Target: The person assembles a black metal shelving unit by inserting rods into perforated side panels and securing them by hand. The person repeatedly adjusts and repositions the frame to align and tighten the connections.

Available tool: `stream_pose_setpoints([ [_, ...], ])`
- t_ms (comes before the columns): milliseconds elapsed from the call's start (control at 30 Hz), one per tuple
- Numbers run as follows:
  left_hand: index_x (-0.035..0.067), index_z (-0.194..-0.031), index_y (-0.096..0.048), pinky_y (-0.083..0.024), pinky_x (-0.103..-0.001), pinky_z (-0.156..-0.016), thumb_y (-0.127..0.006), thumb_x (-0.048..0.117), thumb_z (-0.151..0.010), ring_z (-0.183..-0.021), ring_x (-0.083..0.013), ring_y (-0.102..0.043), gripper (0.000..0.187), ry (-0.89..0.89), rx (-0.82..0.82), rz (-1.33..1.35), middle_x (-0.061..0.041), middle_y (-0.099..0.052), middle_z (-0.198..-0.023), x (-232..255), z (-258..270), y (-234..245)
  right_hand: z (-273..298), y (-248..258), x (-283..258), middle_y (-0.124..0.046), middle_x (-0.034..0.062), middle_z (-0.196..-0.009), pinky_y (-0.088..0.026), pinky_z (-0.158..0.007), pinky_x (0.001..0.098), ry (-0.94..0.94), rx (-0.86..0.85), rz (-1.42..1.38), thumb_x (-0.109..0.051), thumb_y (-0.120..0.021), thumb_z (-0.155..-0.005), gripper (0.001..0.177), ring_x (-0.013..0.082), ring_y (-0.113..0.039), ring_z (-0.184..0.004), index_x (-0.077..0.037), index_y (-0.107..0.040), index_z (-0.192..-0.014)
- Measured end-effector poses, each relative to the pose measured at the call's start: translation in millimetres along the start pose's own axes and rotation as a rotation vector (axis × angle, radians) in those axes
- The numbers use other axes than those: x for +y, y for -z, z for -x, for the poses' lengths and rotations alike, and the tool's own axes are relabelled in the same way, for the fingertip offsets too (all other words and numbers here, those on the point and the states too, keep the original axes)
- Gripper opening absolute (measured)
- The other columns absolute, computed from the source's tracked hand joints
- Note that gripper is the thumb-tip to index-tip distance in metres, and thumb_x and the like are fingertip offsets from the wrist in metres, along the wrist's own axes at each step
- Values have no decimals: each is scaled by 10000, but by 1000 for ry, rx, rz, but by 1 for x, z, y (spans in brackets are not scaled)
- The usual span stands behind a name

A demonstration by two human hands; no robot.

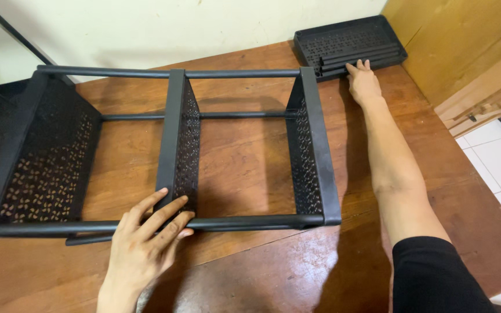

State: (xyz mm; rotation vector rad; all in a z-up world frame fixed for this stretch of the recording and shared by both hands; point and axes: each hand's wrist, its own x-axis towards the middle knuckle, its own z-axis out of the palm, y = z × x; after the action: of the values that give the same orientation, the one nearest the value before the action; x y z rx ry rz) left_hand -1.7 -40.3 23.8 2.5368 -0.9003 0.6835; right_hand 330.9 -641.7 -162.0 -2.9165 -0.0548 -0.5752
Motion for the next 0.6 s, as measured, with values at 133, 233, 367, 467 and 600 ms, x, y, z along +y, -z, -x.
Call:
stream_pose_setpoints([
  [133, 158, -1061, -783, -498, -403, -882, -791, 257, -797, -1224, -296, -606, 282, -31, 14, 5, 1, -713, -1235, 3, -7, -6, 11, -1, -10, -269, 395, -1511, -388, -1092, 616, 41, 128, 134, -156, -627, -939, 562, 593, -320, -1361, -83, -545, -1490],
  [233, 155, -1066, -782, -500, -403, -883, -786, 264, -802, -1226, -295, -602, 286, -34, 29, 18, -5, -712, -1235, 6, -13, -9, 18, -7, -20, -413, 329, -1477, -421, -1148, 584, -239, 214, -47, -191, -588, -1005, 437, 517, -456, -1339, -50, -565, -1418],
  [367, 155, -1072, -783, -495, -396, -860, -786, 269, -817, -1232, -294, -599, 279, -44, 33, 12, -4, -716, -1232, 11, -17, -15, 18, -9, -22, -593, 208, -1346, -406, -1115, 583, -144, 212, -38, -108, -591, -983, 264, 439, -517, -1395, -51, -617, -1239],
  [467, 154, -1079, -783, -490, -393, -847, -786, 272, -829, -1238, -291, -594, 277, -49, 45, 12, -3, -715, -1233, 12, -19, -18, 17, -7, -19, -592, 238, -1332, -386, -1055, 596, -137, 140, -67, -102, -620, -958, 297, 472, -504, -1332, -49, -597, -1249],
  [600, 162, -1078, -783, -488, -391, -845, -782, 272, -836, -1245, -280, -590, 266, -37, 54, 17, 7, -714, -1229, 14, -20, -22, 18, 2, -20, -493, 298, -1437, -418, -1061, 547, -248, 91, -218, -140, -591, -982, 474, 524, -496, -1273, -36, -483, -1431],
])
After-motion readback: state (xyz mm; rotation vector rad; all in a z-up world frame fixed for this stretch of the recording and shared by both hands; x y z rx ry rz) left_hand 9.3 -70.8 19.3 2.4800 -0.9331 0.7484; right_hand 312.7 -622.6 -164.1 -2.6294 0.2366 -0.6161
